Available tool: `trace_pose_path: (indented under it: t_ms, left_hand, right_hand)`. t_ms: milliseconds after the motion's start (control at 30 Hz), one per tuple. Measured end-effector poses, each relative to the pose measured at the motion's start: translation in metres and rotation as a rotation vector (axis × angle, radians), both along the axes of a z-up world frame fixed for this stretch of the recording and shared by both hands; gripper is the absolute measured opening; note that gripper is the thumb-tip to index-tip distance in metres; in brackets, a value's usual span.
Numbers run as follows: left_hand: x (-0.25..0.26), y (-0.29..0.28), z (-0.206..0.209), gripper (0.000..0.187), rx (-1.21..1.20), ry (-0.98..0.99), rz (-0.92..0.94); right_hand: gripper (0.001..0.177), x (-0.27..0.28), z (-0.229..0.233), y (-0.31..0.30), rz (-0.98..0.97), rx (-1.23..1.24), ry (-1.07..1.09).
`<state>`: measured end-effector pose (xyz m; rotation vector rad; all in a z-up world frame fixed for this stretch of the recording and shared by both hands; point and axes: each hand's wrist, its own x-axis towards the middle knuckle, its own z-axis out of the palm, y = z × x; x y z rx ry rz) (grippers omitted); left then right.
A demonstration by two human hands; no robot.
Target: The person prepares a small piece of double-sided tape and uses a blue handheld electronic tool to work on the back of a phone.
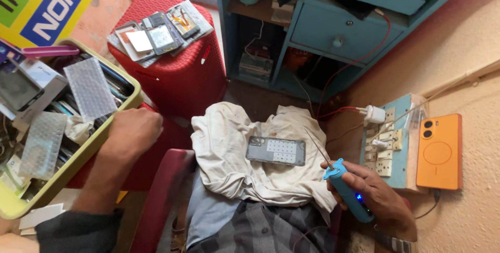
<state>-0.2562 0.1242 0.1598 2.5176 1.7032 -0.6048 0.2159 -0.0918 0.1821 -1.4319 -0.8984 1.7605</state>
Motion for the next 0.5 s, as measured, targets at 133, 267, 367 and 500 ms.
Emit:
trace_pose_path:
  t_ms: [133,267,367,500]
  left_hand:
    - [0.015,-0.016,0.022,0.027,-0.040,-0.040,-0.047]
    - [0.054,-0.032,0.039,0.014,0.021,-0.233,-0.233]
    - [0.101,-0.051,0.035,0.029,0.110,-0.876,-0.607]
    - [0.148,-0.082,0.027,0.031,-0.018,-1.092,-0.860]
  right_hand:
    - [0.045,0.010,-0.019,-0.004,0.059,-0.036,-0.069]
    - [0.037,0.005,-0.015,0.007,0.209,-0.012,-0.356]
    - [0.036,-0.011,-0.003,0.016,0.342,0.048,-0.593]
    - [0.040,-0.030,0.009,0.015,0.466,0.142,-0.573]
